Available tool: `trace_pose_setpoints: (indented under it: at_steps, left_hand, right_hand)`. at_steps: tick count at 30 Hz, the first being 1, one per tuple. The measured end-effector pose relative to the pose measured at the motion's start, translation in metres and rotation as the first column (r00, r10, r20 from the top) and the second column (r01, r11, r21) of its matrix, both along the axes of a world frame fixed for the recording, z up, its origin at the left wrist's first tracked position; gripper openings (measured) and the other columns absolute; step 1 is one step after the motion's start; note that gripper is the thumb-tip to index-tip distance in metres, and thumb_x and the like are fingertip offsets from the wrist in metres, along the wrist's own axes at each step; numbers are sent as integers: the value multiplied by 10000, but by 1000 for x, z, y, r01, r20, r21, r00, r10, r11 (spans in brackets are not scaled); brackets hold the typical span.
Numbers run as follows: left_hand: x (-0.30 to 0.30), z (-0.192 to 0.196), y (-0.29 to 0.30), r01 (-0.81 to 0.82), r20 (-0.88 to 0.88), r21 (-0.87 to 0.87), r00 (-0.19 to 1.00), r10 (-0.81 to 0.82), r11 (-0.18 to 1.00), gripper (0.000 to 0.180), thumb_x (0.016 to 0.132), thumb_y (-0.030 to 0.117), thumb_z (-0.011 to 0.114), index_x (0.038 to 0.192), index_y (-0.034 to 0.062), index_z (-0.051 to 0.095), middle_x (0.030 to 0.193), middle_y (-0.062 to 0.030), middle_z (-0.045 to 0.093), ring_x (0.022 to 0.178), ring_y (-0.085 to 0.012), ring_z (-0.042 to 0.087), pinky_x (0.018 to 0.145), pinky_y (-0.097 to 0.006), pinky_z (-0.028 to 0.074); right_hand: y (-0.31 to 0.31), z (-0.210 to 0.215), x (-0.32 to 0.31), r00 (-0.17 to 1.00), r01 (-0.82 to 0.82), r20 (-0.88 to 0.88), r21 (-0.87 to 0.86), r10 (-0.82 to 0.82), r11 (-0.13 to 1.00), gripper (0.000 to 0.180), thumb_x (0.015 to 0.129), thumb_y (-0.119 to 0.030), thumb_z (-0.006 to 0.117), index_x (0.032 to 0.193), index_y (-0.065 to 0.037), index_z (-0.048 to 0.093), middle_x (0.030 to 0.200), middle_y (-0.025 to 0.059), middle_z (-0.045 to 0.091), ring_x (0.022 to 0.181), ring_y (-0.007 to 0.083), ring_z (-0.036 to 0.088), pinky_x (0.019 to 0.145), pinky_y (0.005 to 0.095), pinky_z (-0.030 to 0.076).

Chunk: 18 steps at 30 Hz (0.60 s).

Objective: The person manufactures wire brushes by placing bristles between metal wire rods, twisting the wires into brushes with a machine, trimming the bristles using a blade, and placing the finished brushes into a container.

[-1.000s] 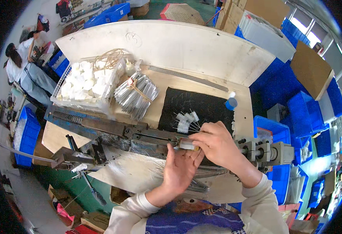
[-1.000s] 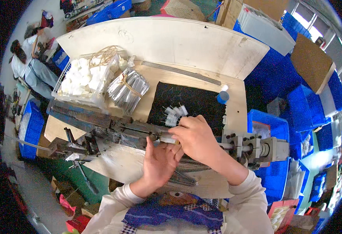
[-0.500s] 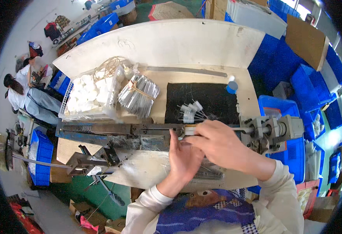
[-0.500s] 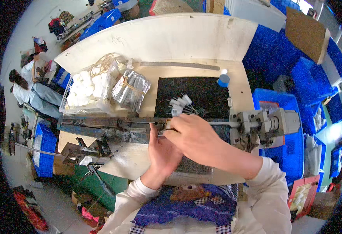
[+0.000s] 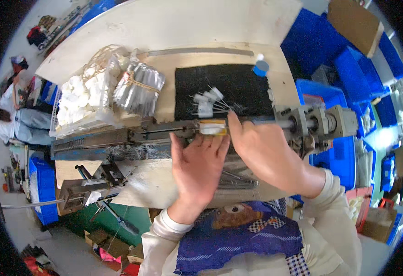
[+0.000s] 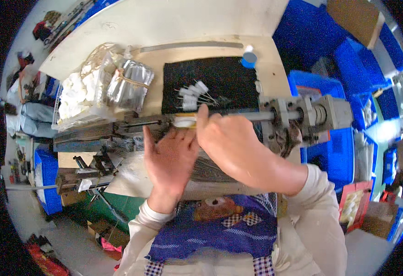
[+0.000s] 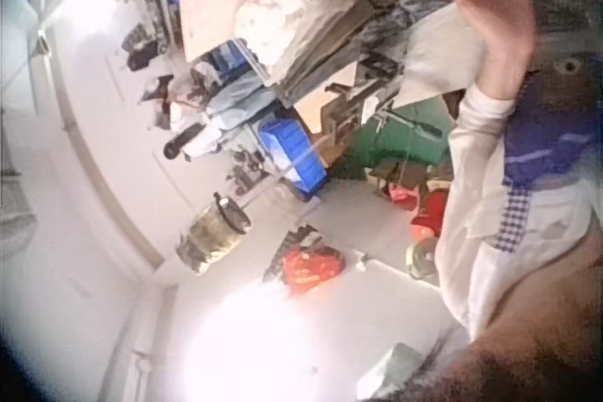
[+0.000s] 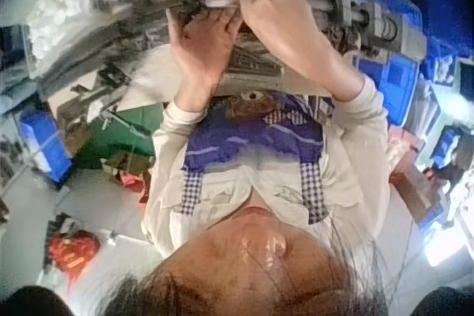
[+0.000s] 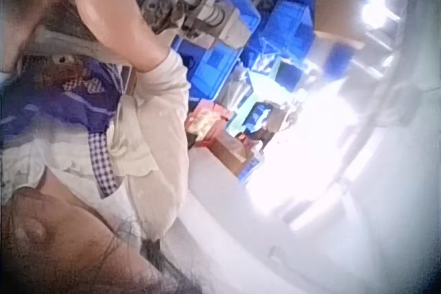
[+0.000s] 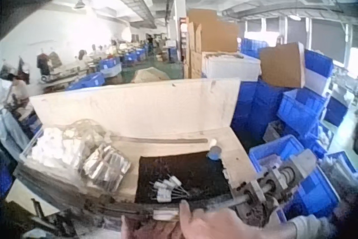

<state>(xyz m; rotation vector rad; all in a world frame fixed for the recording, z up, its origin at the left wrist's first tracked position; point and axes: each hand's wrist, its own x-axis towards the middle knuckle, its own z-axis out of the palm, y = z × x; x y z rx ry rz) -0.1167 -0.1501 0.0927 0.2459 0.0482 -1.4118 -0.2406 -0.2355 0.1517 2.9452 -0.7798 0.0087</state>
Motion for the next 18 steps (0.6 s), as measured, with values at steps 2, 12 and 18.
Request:
trace_pose_setpoints:
  at_steps: [2,12,18]
  left_hand:
    - [0,2,-2,11,43,29,999,-12,1000,672,943,540,388,1226,-70,416,1292,-165,468,1254,-286,405,1135,-424,226]
    - [-44,-32,-1,-104,224,107,972,78,989,338,986,272,422,1206,20,470,1258,-93,488,1244,-241,408,1133,-388,227]
    - [-50,-11,41,244,319,124,908,-271,962,489,963,252,448,1377,1,377,1422,-200,381,1368,-327,289,1152,-435,179]
  right_hand:
    - [-8,-1,-1,1000,-14,25,-16,14,1000,472,701,-37,586,1139,102,482,658,116,598,551,252,632,474,331,487]
    - [62,-115,-122,998,58,-37,580,-45,813,244,764,-131,590,973,-41,503,777,134,623,735,328,642,635,443,512]
    - [71,-148,-135,989,62,71,601,-130,797,275,731,-117,622,982,-41,539,798,162,614,758,344,638,656,435,514]
